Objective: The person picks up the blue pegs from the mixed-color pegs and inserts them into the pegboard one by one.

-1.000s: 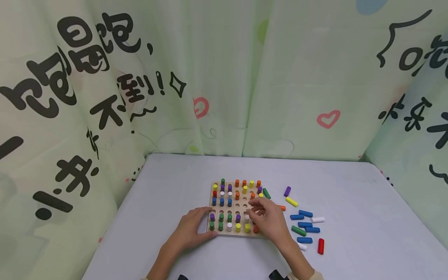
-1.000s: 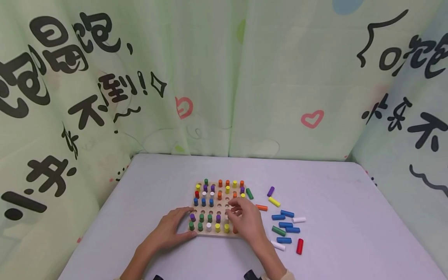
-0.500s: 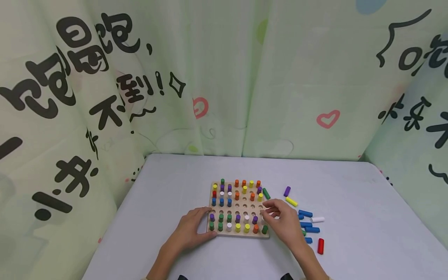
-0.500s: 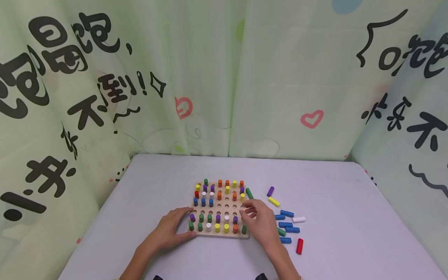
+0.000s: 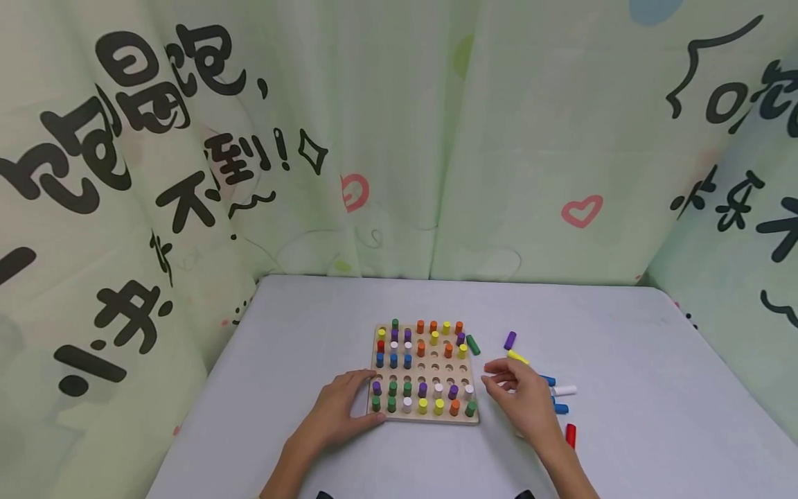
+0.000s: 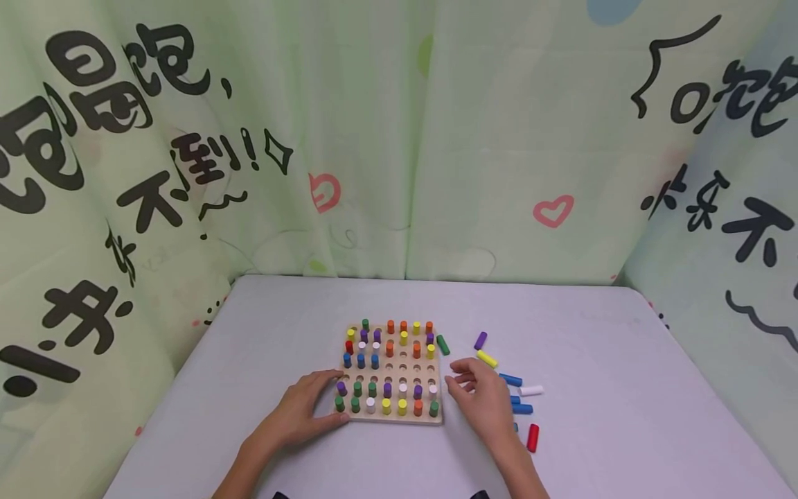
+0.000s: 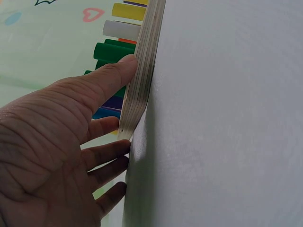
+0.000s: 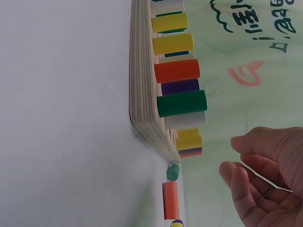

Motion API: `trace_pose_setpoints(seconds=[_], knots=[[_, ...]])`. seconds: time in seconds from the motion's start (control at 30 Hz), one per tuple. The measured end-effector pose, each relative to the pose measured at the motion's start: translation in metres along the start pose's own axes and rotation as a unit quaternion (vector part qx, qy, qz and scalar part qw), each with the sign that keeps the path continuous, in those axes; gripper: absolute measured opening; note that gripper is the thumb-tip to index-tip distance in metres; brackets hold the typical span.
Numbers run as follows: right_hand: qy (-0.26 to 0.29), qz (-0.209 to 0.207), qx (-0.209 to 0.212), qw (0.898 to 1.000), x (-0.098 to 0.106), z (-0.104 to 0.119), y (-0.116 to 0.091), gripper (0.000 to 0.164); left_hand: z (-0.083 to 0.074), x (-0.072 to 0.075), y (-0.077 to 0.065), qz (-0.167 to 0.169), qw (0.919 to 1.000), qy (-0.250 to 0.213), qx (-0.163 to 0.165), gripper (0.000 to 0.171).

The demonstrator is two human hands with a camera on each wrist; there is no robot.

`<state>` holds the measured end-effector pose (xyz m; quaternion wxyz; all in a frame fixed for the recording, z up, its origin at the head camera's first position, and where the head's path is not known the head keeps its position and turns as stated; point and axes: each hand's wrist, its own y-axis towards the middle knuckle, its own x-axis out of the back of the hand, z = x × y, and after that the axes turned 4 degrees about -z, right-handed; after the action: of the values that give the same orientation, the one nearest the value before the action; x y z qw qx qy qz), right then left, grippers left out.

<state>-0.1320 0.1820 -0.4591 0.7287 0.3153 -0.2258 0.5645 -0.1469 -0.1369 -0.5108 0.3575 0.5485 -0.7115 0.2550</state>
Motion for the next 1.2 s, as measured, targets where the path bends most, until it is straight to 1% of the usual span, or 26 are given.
trace_pose_setpoints(seconds=[0.2, 0.4, 0.53, 0.63, 0.87, 1.03, 1.2], knots=[[0.005, -0.004, -0.004, 1.0, 0.005, -0.008, -0.001, 0.025, -0.001, 0.0, -0.001, -0.001, 1.0, 0.001, 0.001, 0.077], [0.01, -0.021, 0.003, 1.0, 0.011, -0.017, -0.004, 0.026, -0.002, 0.0, -0.001, -0.001, 1.0, 0.003, 0.004, 0.077], [0.002, -0.029, 0.003, 1.0, 0.013, -0.023, -0.005, 0.025, -0.002, 0.0, -0.001, 0.0, 1.0, 0.0, 0.006, 0.077], [-0.009, -0.029, -0.001, 1.0, 0.015, -0.026, -0.004, 0.025, -0.002, 0.0, -0.001, -0.002, 1.0, -0.001, 0.006, 0.077], [-0.016, -0.018, -0.033, 0.999, 0.021, -0.034, -0.004, 0.026, -0.001, 0.0, -0.001, -0.003, 1.0, -0.003, 0.001, 0.076], [-0.018, -0.018, -0.031, 0.999, 0.026, -0.038, -0.005, 0.025, -0.001, 0.0, -0.001, -0.005, 1.0, 0.002, -0.002, 0.076], [-0.036, -0.019, -0.035, 0.999, 0.029, -0.042, -0.003, 0.026, -0.001, 0.0, -0.001, -0.004, 1.0, 0.003, -0.001, 0.077]])
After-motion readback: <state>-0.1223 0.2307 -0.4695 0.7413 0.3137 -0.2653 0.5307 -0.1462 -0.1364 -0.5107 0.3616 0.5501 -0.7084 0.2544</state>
